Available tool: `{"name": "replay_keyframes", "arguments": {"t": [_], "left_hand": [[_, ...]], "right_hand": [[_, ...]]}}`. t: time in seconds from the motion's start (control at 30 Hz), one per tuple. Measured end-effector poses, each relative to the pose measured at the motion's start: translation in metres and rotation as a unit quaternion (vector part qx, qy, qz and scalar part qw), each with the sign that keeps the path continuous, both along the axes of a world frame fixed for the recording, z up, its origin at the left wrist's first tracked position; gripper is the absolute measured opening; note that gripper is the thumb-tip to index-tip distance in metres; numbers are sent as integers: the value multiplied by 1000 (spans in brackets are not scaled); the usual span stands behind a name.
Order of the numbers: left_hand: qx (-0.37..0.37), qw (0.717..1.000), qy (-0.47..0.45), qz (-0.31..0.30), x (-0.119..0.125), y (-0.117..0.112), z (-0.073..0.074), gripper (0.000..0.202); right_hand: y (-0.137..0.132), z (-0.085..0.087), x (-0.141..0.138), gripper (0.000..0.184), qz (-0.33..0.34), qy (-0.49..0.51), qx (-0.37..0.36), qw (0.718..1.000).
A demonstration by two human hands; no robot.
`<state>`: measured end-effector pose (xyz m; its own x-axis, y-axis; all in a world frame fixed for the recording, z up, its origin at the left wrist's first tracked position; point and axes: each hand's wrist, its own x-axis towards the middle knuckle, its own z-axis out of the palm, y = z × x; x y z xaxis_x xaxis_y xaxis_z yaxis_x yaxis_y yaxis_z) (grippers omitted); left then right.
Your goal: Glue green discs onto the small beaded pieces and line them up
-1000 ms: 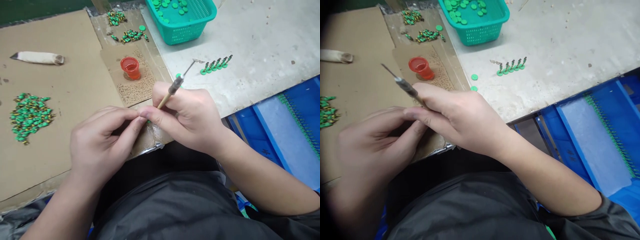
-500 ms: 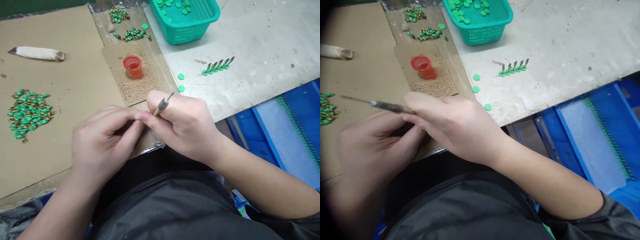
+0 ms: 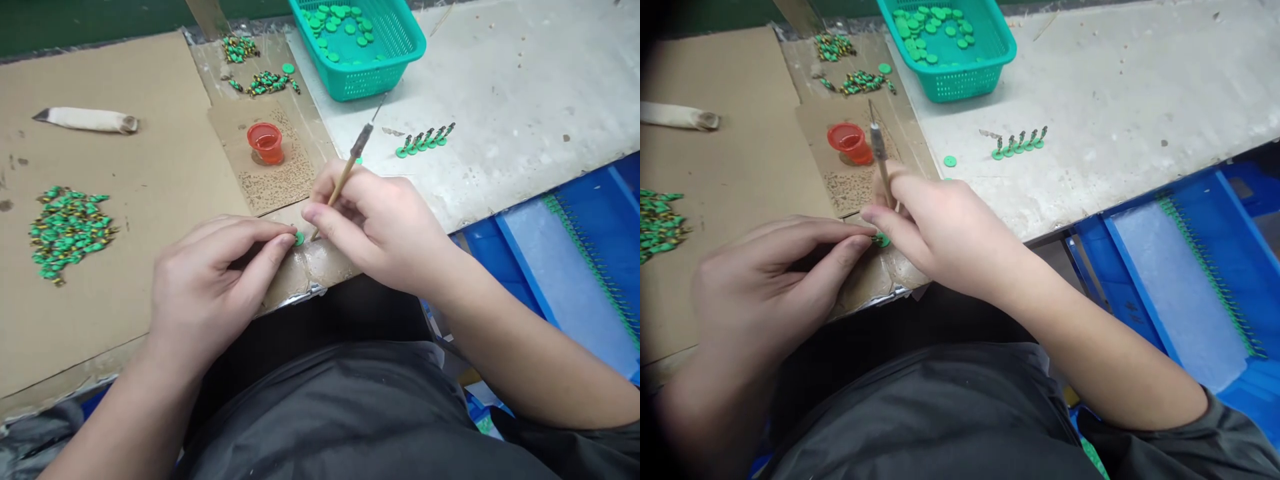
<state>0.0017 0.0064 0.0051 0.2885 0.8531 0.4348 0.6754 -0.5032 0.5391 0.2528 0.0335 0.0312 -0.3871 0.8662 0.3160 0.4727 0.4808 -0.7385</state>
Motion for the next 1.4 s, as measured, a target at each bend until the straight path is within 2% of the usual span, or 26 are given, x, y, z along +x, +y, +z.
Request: {"name": "replay_keyframes", "arguments": {"t": [0.07, 0.2, 0.3, 0.4, 0.53, 0.9, 1.07, 1.23, 1.4], "left_hand": [[-3, 1000, 0, 8, 1, -1, -1, 11], [8, 1000, 5, 20, 4, -2, -3, 13], [4, 1000, 8, 25, 6, -2, -3, 13], [6, 1000, 5, 15, 5, -2, -2, 12], [11, 1000, 10, 10, 3, -2, -2, 11], [4, 1000, 11, 11, 3, -4, -2, 10], [-1, 1000, 8, 29, 2, -5, -1, 10], [-11, 998, 11, 53, 4, -7, 0, 12], [-10, 998, 12, 58, 8, -9, 1, 11]], "right_hand": [[0, 0, 1, 23, 22, -4, -10, 1000], [-1, -4, -4, 39, -7, 11, 6, 1000], [-3, -7, -7, 35, -14, -2, 14, 1000], [-1, -7, -5, 30, 12, -5, 20, 1000], [4, -7, -3, 34, 48, -6, 32, 998], [5, -6, -10, 42, 19, 11, 38, 999], [12, -9, -15, 43, 44, 59, 43, 996], [15, -13, -17, 53, 10, -5, 8, 1000], [17, -12, -19, 53, 10, -31, 0, 999]]}}
